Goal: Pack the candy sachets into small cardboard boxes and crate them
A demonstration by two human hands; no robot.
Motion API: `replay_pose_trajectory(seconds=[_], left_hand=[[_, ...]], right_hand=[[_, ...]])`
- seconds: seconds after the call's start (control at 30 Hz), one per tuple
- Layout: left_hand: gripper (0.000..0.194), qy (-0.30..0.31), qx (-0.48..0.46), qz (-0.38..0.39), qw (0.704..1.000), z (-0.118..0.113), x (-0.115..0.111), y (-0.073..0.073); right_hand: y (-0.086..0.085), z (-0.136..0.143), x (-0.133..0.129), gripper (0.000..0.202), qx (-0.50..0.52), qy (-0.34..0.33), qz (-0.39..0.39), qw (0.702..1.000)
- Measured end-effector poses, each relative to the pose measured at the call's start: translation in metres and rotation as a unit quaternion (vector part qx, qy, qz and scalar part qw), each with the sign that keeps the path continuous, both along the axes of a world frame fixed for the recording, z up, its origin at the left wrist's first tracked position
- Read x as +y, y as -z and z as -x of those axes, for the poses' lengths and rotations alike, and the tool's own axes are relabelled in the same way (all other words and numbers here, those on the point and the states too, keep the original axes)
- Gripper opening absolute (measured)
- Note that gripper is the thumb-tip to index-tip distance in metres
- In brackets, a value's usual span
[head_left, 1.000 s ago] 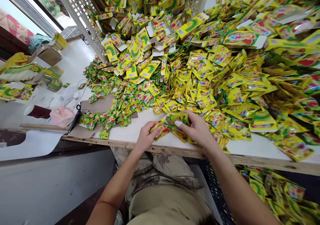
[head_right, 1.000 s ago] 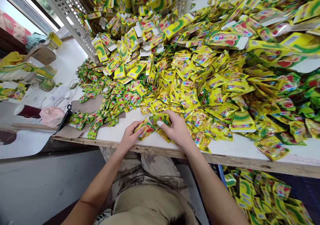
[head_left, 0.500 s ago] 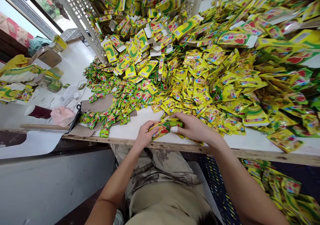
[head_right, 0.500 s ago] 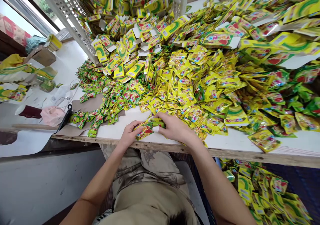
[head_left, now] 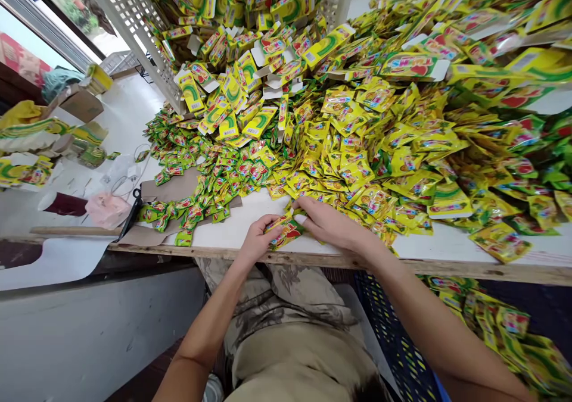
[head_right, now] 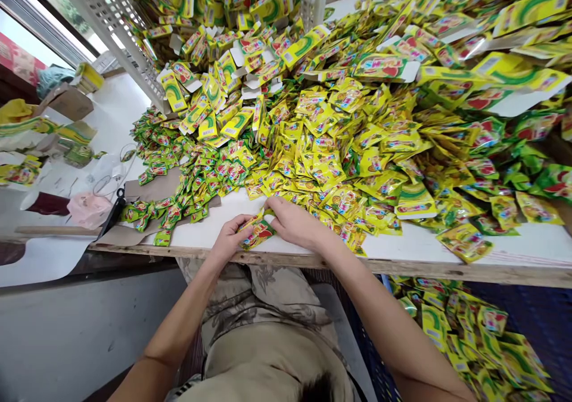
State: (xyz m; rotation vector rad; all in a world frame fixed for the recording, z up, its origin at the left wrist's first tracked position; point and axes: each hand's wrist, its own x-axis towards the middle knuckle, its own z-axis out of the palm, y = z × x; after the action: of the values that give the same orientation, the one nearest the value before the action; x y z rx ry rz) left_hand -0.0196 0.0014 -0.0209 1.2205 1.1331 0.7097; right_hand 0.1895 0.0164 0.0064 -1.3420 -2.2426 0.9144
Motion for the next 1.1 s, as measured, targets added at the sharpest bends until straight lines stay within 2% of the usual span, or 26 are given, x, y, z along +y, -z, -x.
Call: replay_pose_trajectory(seconds=[0.1, 0.2, 0.33, 0.43, 0.5, 0.67, 0.83, 0.97, 1.1], left_hand=[[0.032, 0.001, -0.022, -0.017, 1.000, -0.003, 0.001, 0.001], [0.034, 0.011, -0.041, -0.016, 0.999, -0.007, 0.003, 0.000], [0.044, 0.023, -0.092, 0.060, 0.994, -0.009, 0.007, -0.003], [0.051, 0.009, -0.128, 0.088, 0.988, -0.010, 0.007, -0.003], [0.053, -0.006, -0.141, 0.086, 0.986, -0.012, 0.006, -0.003], [0.054, -0.033, -0.156, 0.070, 0.985, -0.013, 0.001, -0.002], [0.055, -0.030, -0.169, 0.084, 0.982, -0.011, -0.002, -0.001], [0.055, -0.026, -0.180, 0.085, 0.980, -0.010, -0.005, -0.002], [0.054, -0.036, -0.168, 0.066, 0.983, -0.010, -0.007, -0.006]], right_hand=[[-0.006, -0.006, 0.011, 0.026, 0.073, 0.030, 0.022, 0.997], [-0.008, -0.005, 0.022, 0.024, 0.089, 0.058, -0.001, 0.994], [-0.009, 0.004, 0.030, 0.043, 0.055, -0.005, -0.064, 0.996], [-0.014, 0.008, 0.034, 0.054, 0.035, -0.068, -0.068, 0.995], [-0.017, 0.010, 0.037, 0.057, 0.035, -0.080, -0.061, 0.994], [-0.014, 0.020, 0.036, 0.046, -0.011, -0.008, -0.076, 0.997], [-0.007, 0.024, 0.029, 0.041, -0.041, -0.029, -0.090, 0.995], [-0.017, 0.017, 0.030, 0.048, -0.005, -0.077, -0.068, 0.995], [-0.022, 0.022, 0.024, 0.040, -0.064, -0.056, -0.088, 0.992]])
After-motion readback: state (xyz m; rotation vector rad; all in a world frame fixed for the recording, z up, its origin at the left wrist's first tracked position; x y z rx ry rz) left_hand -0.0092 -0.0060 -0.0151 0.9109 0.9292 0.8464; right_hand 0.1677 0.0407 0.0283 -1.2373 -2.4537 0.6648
